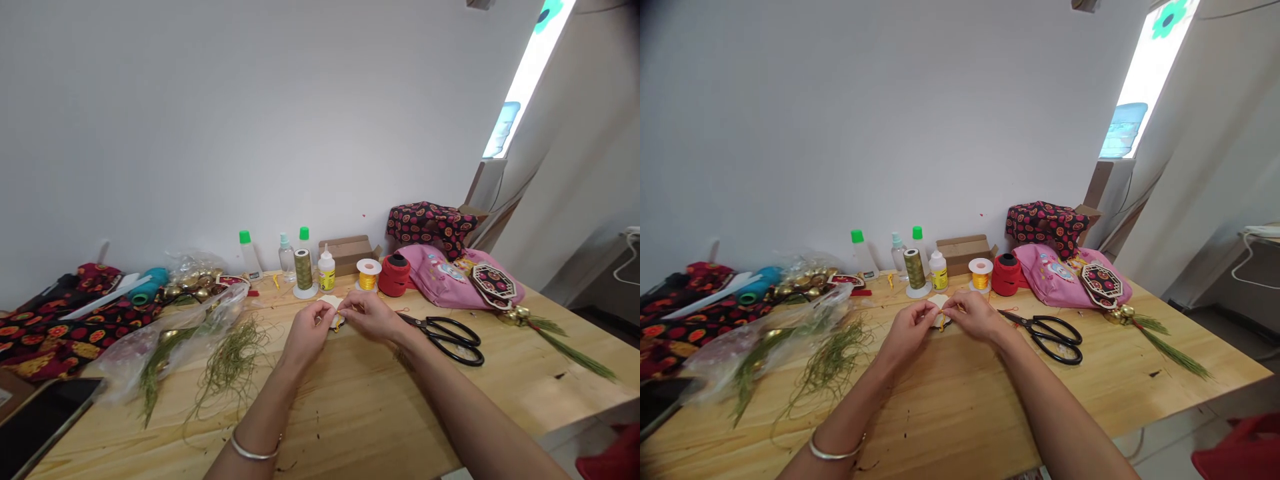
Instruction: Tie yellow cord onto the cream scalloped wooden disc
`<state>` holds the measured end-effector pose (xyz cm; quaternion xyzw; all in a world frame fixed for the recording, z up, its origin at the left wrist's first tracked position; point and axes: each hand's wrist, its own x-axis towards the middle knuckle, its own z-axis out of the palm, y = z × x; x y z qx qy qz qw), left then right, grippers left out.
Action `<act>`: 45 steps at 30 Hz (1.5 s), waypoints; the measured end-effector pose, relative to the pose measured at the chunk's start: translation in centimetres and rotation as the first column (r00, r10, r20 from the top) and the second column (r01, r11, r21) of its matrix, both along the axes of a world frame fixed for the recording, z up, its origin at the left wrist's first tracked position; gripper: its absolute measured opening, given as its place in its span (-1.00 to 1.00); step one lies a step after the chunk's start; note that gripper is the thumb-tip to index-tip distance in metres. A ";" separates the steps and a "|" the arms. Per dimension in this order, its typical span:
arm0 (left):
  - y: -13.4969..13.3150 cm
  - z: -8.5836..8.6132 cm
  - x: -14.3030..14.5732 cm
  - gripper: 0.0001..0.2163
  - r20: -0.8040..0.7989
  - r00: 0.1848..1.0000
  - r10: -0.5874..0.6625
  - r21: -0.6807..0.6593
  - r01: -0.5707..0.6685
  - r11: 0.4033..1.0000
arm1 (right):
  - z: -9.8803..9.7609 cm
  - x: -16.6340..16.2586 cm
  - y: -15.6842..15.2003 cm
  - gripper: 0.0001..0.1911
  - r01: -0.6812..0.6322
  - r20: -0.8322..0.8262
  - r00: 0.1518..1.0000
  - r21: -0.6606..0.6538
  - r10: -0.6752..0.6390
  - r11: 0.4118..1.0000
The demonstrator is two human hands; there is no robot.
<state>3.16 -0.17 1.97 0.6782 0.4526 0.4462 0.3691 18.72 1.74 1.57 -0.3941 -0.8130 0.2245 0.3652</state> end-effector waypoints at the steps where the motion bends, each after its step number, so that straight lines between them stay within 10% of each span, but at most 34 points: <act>1: 0.1 -0.2 0.0 -0.83 0.015 1.000 0.004 -0.030 -0.003 1.000 | 0.0 0.0 0.0 -0.86 -0.005 -0.002 1.000 -0.003 0.005 1.000; 45: 0.8 -0.4 -0.2 -0.82 0.347 0.937 0.039 -0.379 0.103 0.920 | 0.0 -1.2 -0.7 -0.87 0.146 -0.001 0.989 0.237 -0.150 0.960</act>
